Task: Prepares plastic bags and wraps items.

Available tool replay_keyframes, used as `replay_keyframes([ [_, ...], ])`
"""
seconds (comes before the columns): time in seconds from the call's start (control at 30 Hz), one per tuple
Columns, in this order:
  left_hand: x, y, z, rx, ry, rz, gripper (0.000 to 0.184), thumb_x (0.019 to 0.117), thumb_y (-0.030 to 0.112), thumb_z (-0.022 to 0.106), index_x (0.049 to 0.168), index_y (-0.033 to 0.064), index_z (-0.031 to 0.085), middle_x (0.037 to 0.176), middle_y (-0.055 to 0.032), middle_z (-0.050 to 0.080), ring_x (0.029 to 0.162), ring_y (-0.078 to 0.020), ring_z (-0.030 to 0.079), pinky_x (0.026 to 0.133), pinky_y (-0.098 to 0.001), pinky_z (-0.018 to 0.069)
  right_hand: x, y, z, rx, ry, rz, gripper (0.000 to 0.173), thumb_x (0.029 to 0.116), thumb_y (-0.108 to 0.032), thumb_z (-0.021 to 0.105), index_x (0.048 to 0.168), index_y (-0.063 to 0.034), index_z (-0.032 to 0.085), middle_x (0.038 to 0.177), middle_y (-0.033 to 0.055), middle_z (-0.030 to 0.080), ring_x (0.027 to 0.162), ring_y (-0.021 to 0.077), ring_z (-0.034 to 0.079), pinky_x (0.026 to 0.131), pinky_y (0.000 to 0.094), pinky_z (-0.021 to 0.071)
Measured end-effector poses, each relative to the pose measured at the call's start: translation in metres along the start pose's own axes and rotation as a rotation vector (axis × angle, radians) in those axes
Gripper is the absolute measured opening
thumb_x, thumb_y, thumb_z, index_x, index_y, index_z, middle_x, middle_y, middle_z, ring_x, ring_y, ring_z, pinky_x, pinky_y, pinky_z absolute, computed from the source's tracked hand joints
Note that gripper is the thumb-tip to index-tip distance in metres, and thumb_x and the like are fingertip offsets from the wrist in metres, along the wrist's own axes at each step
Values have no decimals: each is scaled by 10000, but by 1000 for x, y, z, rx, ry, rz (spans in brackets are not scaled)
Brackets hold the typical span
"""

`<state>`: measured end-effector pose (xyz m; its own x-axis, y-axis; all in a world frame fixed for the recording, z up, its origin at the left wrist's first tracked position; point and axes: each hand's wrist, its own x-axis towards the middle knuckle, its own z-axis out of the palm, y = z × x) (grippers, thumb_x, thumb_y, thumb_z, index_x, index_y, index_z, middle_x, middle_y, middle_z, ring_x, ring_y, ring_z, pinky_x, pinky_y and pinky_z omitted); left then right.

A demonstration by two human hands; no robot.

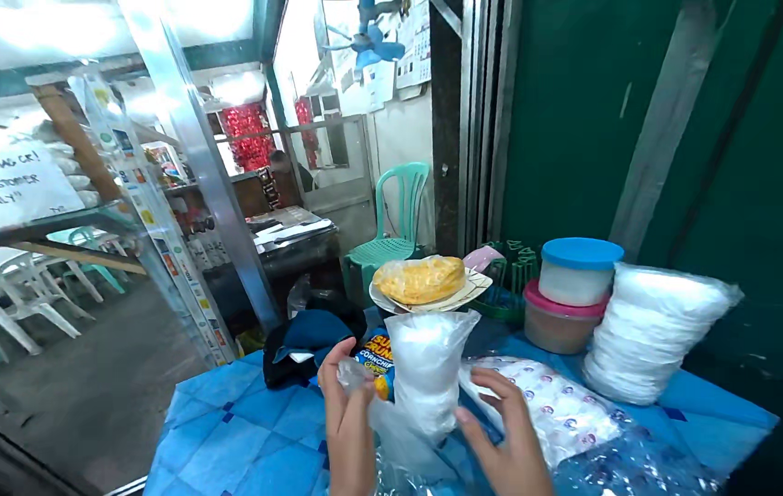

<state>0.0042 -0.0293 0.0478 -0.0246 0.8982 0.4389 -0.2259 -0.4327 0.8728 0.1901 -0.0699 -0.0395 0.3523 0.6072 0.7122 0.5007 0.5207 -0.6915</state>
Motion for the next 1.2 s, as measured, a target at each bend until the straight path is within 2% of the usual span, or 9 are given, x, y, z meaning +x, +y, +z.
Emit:
replay_keyframes([
  [0.27, -5, 56, 8, -167, -449, 53, 645, 875, -30, 708, 1441, 38, 407, 1204, -179, 654, 1013, -263, 709, 879, -416, 617, 48, -101, -15, 277, -186, -139, 540, 1025, -448, 556, 1450, -121, 490, 1321, 79, 616, 1181, 209, 623, 957, 403, 565],
  [0.4, -5, 67, 11, -114, -538, 103, 408, 905, 94, 748, 1261, -14, 582, 1050, -108, 730, 918, -150, 722, 833, -317, 612, 66, -117, -29, 167, -119, -141, 210, 999, -316, 647, 1078, -147, 743, 1012, -26, 723, 950, 94, 688, 870, 290, 587],
  [0.53, -7, 63, 10, -221, -457, 134, 141, 889, 94, 761, 930, 25, 646, 1058, -141, 733, 1006, -194, 718, 894, -343, 595, 72, -115, -43, 186, -159, -182, 167, 1005, -285, 645, 1049, -144, 721, 921, -33, 718, 833, 80, 691, 782, 265, 604],
  [0.63, -14, 66, 13, -313, -433, 17, 171, 871, -19, 730, 937, 22, 578, 1071, -146, 734, 933, -176, 734, 811, -325, 615, 70, -112, -48, 201, -204, -201, 243, 1040, -303, 590, 993, -105, 723, 839, -32, 706, 733, 44, 669, 683, 222, 592],
  [0.8, -21, 59, 15, -318, -581, -63, 302, 897, 135, 762, 1155, 19, 655, 969, -28, 721, 842, -74, 691, 770, -266, 597, 67, -108, -49, 522, -260, -117, 280, 1069, -306, 521, 1051, -116, 726, 1018, 4, 709, 957, 89, 674, 866, 264, 577],
  [0.9, -19, 44, 10, -343, -787, 10, 207, 978, 294, 668, 1008, 105, 748, 930, 56, 734, 862, 16, 664, 794, -184, 550, 64, -105, -55, 894, -479, 61, 266, 1061, -343, 495, 1007, -167, 687, 897, -43, 669, 874, 73, 656, 862, 305, 555],
  [1.0, -9, 35, 4, -462, -956, 18, 410, 1015, 485, 557, 801, 166, 701, 887, 96, 652, 798, 44, 573, 694, -143, 456, 75, -92, -65, 1099, -656, 170, 261, 1047, -362, 522, 990, -170, 689, 738, -71, 657, 663, 15, 654, 670, 206, 579],
  [1.13, 27, 45, 1, -466, -813, -232, 450, 948, 570, 609, 1045, 161, 770, 795, 60, 693, 645, 16, 613, 603, -157, 524, 117, -88, -70, 819, -639, 245, 221, 967, -386, 665, 882, -194, 734, 712, -58, 662, 650, -9, 627, 631, 165, 542],
  [1.2, 49, 54, 12, -318, -646, -298, 326, 1000, 457, 601, 982, 166, 747, 654, 68, 599, 513, 26, 521, 506, -137, 476, 137, -93, -58, 599, -467, 356, 160, 977, -257, 635, 913, -156, 742, 760, -21, 678, 645, 25, 622, 603, 195, 548],
])
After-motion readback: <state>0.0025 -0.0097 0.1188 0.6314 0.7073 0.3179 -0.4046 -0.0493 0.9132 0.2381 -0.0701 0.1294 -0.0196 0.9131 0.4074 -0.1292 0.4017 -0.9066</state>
